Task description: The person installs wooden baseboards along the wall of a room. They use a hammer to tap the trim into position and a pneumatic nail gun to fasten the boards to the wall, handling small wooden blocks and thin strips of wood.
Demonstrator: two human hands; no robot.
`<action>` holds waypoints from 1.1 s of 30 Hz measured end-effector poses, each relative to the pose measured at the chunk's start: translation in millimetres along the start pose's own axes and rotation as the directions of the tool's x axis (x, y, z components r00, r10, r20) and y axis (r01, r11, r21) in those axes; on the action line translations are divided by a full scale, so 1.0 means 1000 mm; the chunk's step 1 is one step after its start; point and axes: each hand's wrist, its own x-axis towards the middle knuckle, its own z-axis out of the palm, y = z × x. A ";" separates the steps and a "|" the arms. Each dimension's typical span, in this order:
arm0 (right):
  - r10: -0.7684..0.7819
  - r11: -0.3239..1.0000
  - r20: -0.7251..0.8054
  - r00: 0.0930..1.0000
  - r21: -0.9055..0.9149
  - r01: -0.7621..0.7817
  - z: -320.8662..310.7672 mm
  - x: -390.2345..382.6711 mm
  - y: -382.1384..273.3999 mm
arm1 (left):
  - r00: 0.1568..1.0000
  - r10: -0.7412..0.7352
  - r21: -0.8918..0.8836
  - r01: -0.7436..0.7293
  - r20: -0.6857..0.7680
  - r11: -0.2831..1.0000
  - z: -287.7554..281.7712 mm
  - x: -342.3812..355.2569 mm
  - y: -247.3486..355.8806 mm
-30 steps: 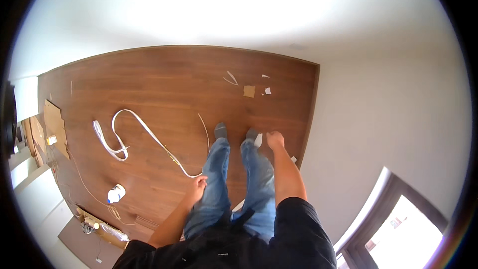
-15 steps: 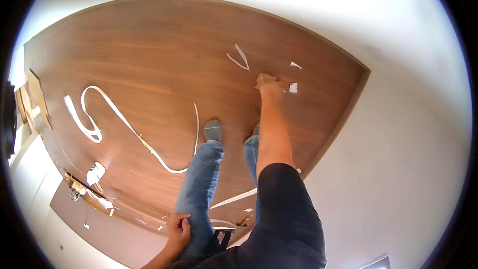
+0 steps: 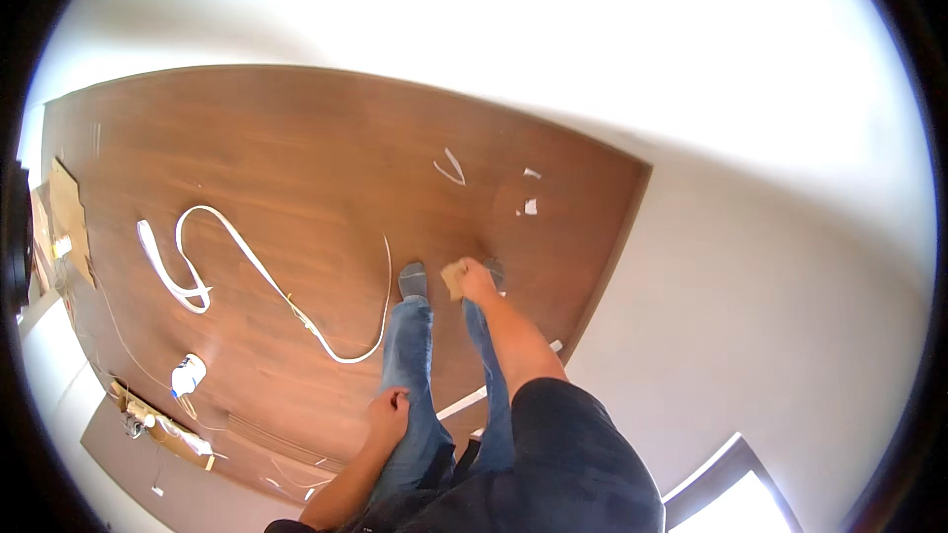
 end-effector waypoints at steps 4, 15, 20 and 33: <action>-0.197 0.953 0.081 0.977 -0.219 0.210 -0.069 -0.123 -0.003 | 0.995 -0.078 -0.173 0.089 0.068 0.981 0.001 -0.032 -0.001; -0.018 0.992 0.054 0.998 -0.128 0.025 -0.309 -0.301 -0.174 | 0.894 0.071 -0.151 -0.153 -0.442 0.977 -0.135 -0.096 -0.075; 0.031 0.989 0.050 0.998 -0.143 -0.023 -0.353 -0.304 -0.218 | 0.843 0.107 0.160 -0.026 -0.527 0.987 -0.139 -0.126 -0.161; -0.089 0.839 0.273 0.958 -0.498 0.220 -0.388 -0.181 -0.280 | 0.830 -0.337 -0.436 0.129 -0.444 0.891 -0.095 -0.193 -0.007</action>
